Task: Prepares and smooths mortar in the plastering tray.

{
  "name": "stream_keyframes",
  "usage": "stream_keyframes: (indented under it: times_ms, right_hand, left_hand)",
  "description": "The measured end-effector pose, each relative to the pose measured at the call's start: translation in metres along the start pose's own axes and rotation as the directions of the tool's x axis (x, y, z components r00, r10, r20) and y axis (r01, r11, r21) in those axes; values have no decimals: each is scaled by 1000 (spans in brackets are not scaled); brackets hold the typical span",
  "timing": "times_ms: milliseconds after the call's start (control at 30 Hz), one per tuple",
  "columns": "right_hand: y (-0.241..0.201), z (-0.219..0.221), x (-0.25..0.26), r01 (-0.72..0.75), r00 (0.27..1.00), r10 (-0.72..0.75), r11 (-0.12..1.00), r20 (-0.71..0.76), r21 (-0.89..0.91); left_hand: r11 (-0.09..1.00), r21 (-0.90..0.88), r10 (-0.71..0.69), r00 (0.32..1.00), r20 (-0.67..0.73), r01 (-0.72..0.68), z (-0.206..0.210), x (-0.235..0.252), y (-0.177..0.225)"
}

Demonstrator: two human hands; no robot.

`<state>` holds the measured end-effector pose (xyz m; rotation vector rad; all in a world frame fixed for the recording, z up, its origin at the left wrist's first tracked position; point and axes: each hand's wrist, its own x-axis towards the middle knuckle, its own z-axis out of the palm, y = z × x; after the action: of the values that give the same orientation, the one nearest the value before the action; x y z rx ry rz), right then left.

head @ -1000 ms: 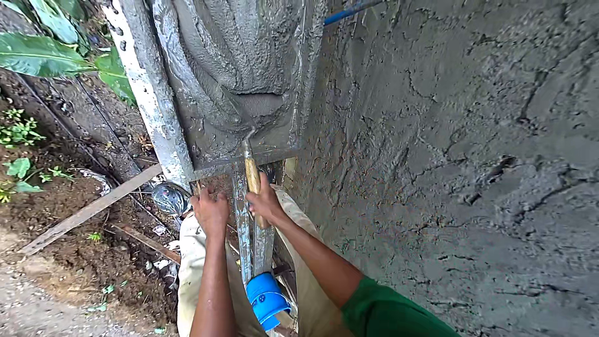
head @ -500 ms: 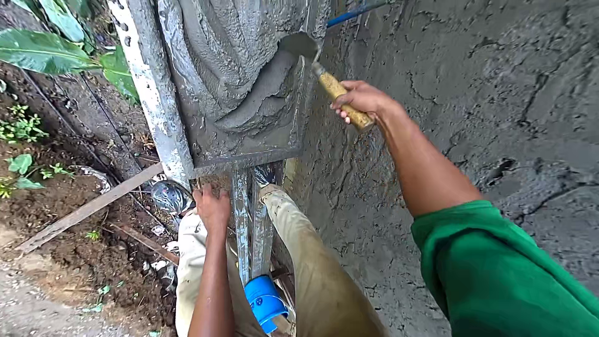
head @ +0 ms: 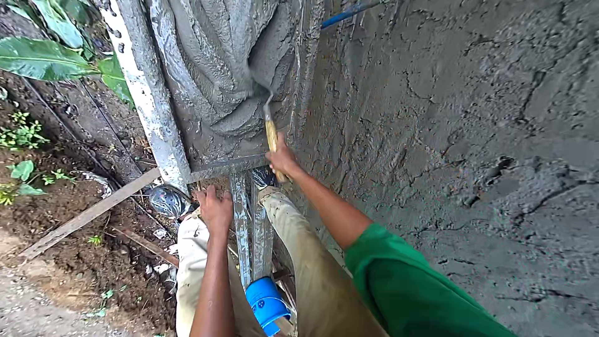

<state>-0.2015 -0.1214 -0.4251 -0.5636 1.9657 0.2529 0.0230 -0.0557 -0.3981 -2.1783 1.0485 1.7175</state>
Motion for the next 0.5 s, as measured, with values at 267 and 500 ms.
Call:
stream_keyframes:
  times_ms: [267,500]
  right_hand:
    - [-69,-119,27,206,959,-200,979,-198,7]
    - [-78,-9,77,176,964,-161,983,-212,53]
  left_hand:
    - [999,-11,48,999,5,-48,0,1,0]
    - [999,-13,41,999,7,-41,-4,2,3]
